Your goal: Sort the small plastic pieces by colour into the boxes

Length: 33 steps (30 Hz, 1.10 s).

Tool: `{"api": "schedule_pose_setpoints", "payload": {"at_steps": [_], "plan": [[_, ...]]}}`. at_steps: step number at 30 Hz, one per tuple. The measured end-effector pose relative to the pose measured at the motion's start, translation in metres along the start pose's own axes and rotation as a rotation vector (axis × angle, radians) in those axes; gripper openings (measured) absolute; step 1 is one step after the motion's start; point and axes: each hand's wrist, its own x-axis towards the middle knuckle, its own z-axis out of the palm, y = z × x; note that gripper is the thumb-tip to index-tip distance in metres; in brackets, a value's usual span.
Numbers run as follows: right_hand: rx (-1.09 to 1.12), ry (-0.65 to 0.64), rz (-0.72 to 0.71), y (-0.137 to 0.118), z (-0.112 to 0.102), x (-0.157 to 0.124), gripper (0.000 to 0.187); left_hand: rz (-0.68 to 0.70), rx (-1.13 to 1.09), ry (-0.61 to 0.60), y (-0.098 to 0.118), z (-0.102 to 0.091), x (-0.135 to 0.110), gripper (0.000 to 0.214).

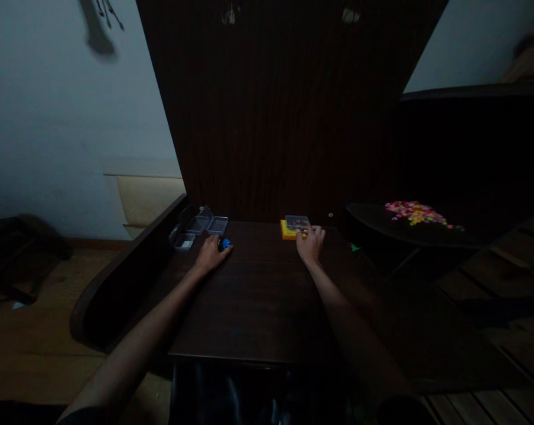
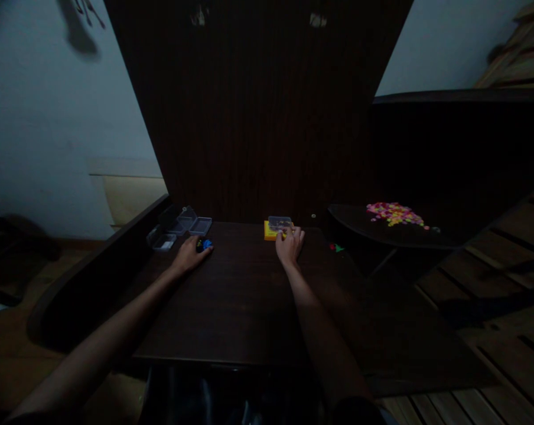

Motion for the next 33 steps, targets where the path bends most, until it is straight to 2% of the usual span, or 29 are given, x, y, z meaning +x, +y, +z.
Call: {"api": "schedule_pose_setpoints", "payload": {"at_steps": [8, 15, 24, 30, 33], "plan": [[-0.04, -0.122, -0.108, -0.002, 0.006, -0.002, 0.029, 0.065, 0.009, -0.04, 0.0, 0.009, 0.008, 0.049], [-0.033, -0.254, -0.232, 0.004, 0.016, -0.006, 0.049, 0.146, -0.021, -0.032, -0.007, 0.01, 0.007, 0.043], [-0.064, -0.215, -0.254, -0.004, 0.006, -0.009, 0.046, 0.219, -0.108, -0.045, -0.012, -0.002, -0.006, 0.037], [-0.104, -0.203, -0.254, -0.007, 0.005, -0.009, 0.049, 0.259, -0.086, -0.069, -0.014, 0.003, -0.002, 0.051], [-0.113, -0.198, -0.246, -0.005, 0.008, -0.009, 0.049, 0.269, -0.056, -0.116, -0.014, 0.006, 0.0, 0.051]]}}
